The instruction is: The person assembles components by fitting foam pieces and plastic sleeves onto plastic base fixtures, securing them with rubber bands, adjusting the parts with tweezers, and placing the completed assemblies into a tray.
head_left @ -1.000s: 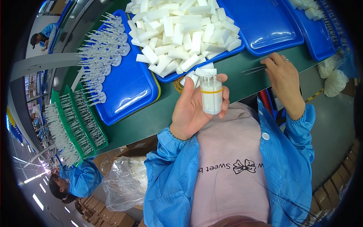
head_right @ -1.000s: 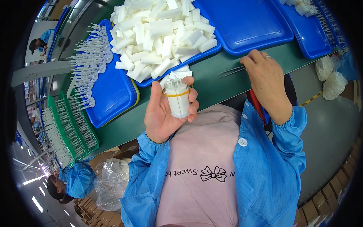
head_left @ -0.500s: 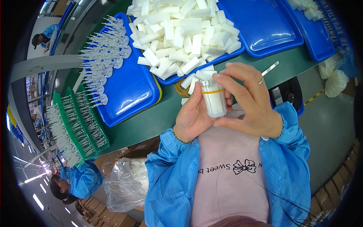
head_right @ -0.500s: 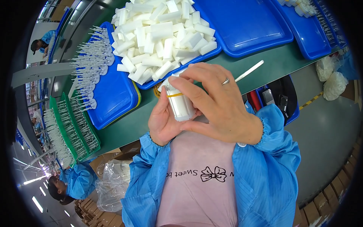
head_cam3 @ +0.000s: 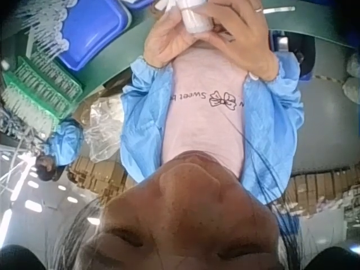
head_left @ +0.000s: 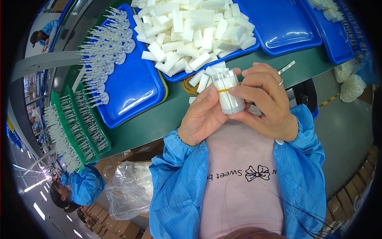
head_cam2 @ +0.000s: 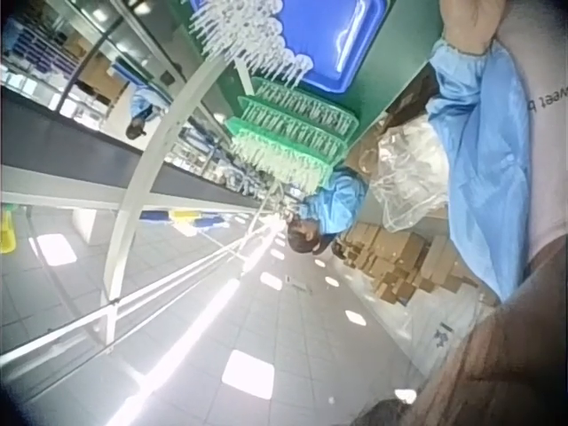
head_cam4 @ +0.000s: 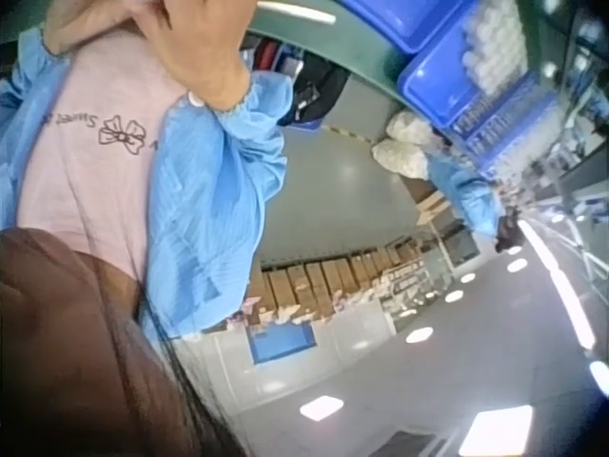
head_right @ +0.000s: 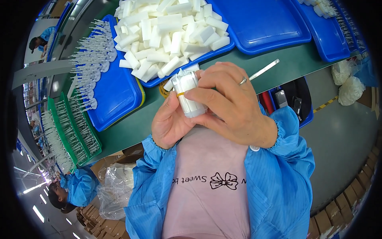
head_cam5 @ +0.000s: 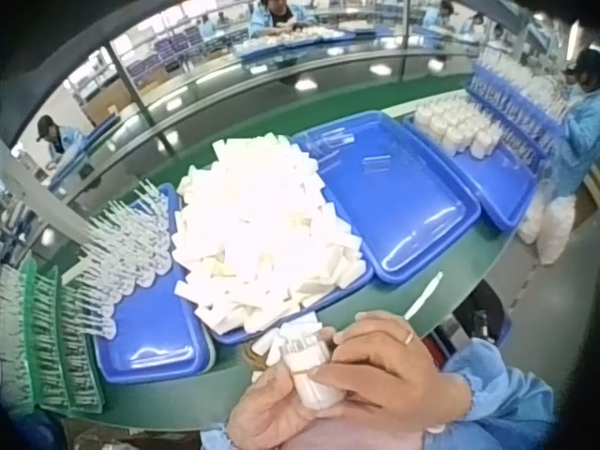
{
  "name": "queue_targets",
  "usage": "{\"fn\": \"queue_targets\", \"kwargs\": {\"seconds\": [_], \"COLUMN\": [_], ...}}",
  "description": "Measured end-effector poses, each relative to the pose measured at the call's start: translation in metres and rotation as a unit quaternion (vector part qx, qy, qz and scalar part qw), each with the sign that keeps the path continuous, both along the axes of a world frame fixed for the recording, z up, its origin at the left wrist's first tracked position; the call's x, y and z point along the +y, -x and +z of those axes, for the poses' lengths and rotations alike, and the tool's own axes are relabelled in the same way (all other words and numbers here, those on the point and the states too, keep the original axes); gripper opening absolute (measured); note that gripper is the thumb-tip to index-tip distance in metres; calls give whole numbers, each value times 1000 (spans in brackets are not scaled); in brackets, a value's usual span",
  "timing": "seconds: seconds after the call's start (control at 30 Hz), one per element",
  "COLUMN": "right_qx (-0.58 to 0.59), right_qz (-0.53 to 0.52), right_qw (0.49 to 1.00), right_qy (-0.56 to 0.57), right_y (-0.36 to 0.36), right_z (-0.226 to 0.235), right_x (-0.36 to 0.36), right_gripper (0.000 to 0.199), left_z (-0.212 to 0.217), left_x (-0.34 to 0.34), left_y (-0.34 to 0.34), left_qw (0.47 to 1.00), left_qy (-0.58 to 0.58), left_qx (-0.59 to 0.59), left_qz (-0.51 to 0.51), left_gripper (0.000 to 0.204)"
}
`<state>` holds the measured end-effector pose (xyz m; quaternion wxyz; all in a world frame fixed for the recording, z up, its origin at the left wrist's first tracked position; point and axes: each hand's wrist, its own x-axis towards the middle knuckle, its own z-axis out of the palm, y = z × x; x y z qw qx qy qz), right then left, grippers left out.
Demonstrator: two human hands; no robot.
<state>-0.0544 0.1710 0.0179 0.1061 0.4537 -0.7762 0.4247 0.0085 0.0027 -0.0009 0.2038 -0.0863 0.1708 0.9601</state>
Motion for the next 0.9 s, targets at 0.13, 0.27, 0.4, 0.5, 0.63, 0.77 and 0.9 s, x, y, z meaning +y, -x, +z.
{"fn": "queue_targets", "kwargs": {"seconds": [0.13,0.27,0.4,0.5,0.63,0.77,0.9], "right_qx": [-150,-204,7,29,28,5,-44], "right_qz": [20,44,-5,-28,-21,-27,-14], "right_qw": [988,976,994,989,991,995,996], "right_qy": [37,71,-113,-140,-126,-96,-81], "right_y": [0,4,2,1,3,2,4], "right_z": [3,16,27,23,14,14,15], "right_x": [8,8,4,1,0,-1,-2], "right_gripper": [56,72,77,76,73,65,68], "left_z": [-3,3,2,1,-4,-8,-8], "left_x": [0,2,4,5,4,2,1], "left_y": [-2,-1,-2,-2,-2,-2,0], "left_qw": [996,995,991,983,980,990,985], "left_qy": [70,77,130,183,197,140,173], "left_qx": [53,61,23,23,23,18,6], "left_qz": [-29,-21,-9,8,5,5,3], "left_gripper": [65,64,61,60,61,60,60]}}
